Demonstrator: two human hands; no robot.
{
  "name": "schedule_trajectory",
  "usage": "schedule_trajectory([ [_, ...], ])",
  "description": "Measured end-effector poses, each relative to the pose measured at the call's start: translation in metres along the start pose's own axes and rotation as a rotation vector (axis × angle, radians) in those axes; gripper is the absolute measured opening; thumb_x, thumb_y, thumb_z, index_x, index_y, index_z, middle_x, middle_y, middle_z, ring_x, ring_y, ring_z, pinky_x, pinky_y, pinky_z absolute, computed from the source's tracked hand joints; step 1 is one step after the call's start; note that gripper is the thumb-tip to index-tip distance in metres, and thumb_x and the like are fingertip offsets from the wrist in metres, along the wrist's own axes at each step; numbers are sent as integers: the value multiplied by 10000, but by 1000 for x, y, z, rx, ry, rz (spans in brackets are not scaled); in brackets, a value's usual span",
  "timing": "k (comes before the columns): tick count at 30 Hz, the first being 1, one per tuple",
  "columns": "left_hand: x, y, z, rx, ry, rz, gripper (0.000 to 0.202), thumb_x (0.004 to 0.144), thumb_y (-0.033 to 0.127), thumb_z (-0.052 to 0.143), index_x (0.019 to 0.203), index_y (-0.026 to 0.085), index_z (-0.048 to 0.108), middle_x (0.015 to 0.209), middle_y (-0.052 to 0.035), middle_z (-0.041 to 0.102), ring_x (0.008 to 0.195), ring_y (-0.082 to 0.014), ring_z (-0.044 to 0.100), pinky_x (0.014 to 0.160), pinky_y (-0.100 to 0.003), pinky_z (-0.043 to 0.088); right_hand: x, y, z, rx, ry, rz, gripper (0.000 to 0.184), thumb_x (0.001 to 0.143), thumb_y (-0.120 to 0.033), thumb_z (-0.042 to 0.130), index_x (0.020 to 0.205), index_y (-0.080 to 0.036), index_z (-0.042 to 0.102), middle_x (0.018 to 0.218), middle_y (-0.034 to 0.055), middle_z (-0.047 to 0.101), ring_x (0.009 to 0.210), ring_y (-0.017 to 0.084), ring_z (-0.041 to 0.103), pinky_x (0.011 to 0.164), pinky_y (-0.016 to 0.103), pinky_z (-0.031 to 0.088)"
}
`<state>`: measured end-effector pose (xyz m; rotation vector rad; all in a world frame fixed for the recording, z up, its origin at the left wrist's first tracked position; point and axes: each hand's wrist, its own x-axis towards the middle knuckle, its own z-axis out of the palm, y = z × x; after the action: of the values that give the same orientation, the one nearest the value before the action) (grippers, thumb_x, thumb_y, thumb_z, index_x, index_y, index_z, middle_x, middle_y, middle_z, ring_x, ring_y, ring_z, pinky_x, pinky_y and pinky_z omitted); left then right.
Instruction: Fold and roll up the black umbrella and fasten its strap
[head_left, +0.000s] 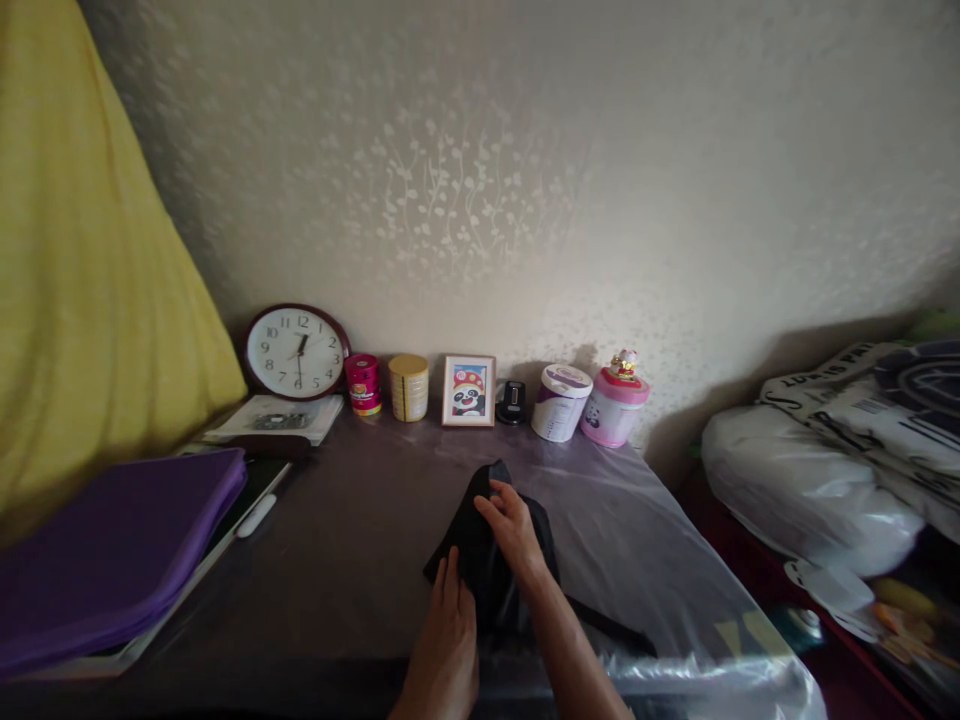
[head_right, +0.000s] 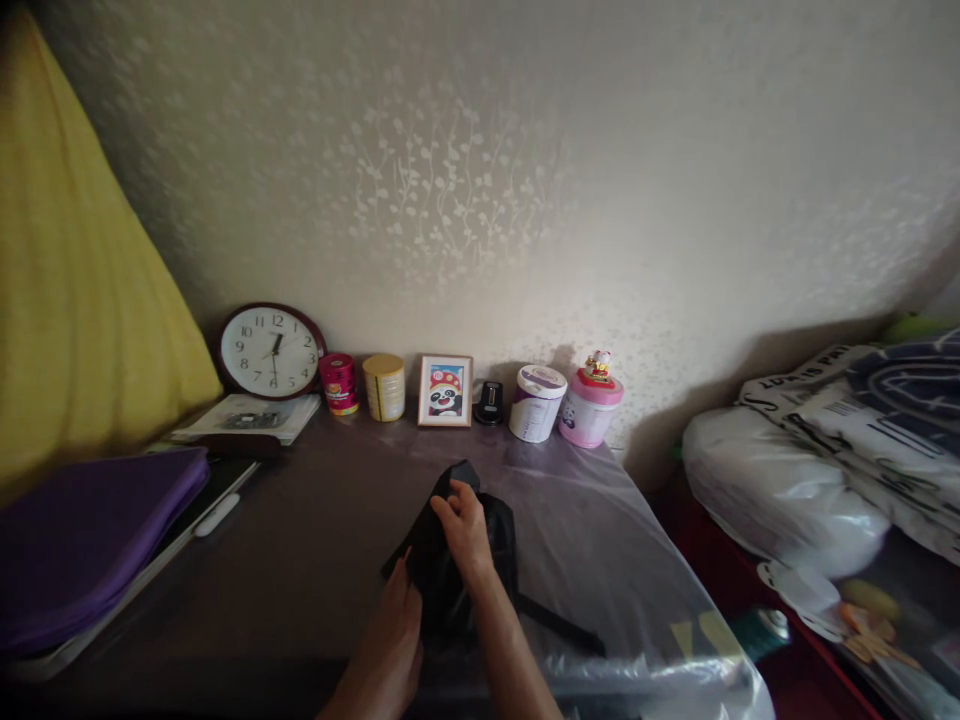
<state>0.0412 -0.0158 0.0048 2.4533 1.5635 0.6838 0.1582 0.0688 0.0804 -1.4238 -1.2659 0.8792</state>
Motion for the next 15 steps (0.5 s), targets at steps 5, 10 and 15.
schedule_trajectory([
  [5,1,4,-9,-34,21,-6,732,590,-2,354,1320,19,309,1399,-208,338,1332,-261,254,1046,-411,354,6,5,14,-188,-47,-12,401,727,-350,577,1067,-137,564,702,-1,584,675,145,551,621,248,427],
  [10,-6,-6,0,18,116,14,639,661,29,350,1299,32,307,1303,-212,450,1260,-252,391,975,-384,434,9,0,16,-421,-104,-8,364,752,-288,582,1085,-143,560,716,16,638,772,174,601,693,256,427],
  [15,-11,-12,-12,57,351,14,435,800,177,389,1228,102,362,1128,-163,561,1031,-231,582,818,-344,525,10,-4,16,-491,-153,-46,336,773,-285,572,1086,-163,559,743,16,683,787,176,628,694,252,425],
])
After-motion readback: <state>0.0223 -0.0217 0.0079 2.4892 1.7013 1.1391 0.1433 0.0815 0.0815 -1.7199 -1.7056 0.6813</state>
